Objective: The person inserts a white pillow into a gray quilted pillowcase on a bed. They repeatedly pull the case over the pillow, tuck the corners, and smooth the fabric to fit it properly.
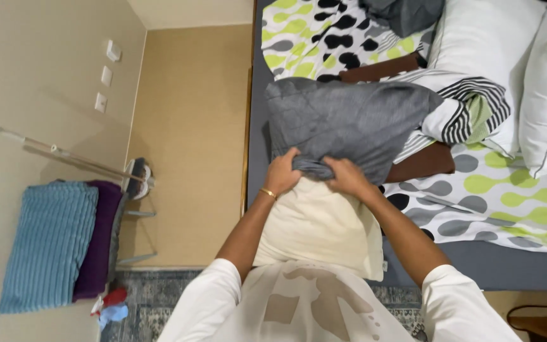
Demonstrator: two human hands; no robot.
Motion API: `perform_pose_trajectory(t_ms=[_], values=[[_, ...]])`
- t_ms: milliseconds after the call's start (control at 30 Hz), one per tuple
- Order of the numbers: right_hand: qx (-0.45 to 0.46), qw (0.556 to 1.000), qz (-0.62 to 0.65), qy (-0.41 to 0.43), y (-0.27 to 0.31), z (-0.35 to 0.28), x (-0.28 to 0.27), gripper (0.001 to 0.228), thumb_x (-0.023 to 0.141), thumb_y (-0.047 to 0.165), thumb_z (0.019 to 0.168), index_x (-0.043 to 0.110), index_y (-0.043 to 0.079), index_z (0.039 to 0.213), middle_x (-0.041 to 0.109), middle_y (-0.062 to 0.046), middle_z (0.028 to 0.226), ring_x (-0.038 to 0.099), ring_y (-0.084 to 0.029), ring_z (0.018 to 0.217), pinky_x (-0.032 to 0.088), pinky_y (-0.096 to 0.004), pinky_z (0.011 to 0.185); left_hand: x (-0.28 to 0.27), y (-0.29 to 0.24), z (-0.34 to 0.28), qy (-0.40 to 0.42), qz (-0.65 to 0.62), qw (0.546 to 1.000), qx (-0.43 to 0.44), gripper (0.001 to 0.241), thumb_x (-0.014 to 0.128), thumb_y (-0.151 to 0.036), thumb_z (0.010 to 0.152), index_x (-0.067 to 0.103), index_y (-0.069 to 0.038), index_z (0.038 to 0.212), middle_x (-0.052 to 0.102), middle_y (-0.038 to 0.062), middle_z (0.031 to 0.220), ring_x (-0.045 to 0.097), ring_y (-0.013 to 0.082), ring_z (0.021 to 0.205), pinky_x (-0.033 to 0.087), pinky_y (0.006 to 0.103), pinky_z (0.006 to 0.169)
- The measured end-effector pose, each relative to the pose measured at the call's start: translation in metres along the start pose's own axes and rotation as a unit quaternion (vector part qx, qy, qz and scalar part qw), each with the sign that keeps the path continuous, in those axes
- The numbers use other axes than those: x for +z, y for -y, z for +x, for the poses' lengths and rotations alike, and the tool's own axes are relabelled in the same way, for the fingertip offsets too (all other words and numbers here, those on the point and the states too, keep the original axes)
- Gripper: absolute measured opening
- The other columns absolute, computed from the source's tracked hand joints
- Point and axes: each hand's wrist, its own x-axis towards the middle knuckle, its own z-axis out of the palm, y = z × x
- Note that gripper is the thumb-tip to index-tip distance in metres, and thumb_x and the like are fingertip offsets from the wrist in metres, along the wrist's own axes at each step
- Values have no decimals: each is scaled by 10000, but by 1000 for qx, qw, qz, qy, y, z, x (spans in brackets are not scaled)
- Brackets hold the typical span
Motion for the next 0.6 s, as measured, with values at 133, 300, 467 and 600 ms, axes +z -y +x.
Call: perform_pose_trajectory(t_ms=[133, 300, 467, 600], values=[[-67, 962, -164, -207, -19, 3, 8, 906, 934, 154, 554, 574, 195, 1385, 600, -97, 1200, 621, -325, 1168, 564, -473, 957, 9, -13, -3, 42, 0, 997, 59, 709, 737, -324, 710, 598, -53, 1350, 710, 278, 1197, 670, 474, 1145, 517, 562, 1008], [-124, 967, 128, -183, -27, 9, 13, 623, 554, -18, 678, 720, 146, 1255, 763, -114, 1071, 693, -369, 1108, 514, -505, 1028, 41, 38, 30, -117, 169, 978, 47, 578, 806, -153, 710, 681, -160, 1274, 727, 87, 1225, 677, 272, 1195, 564, 436, 995], [-76, 985, 154, 0, 34, -12, -34, 193, 696, 199, 760, 695, 75, 908, 745, -174, 795, 709, -385, 848, 542, -519, 791, 4, 15, 15, -247, 104, 960, 76, 427, 667, 1, 813, 575, -147, 1203, 661, 121, 1204, 654, 333, 1163, 567, 452, 959], [-40, 968, -73, -237, -2, 10, 2, 670, 767, 170, 687, 576, 258, 1323, 771, -87, 913, 765, -311, 877, 587, -470, 735, 13, -2, 31, -149, -86, 985, 22, 516, 602, 22, 795, 648, -200, 1259, 771, 151, 1038, 717, 362, 1080, 573, 475, 938]])
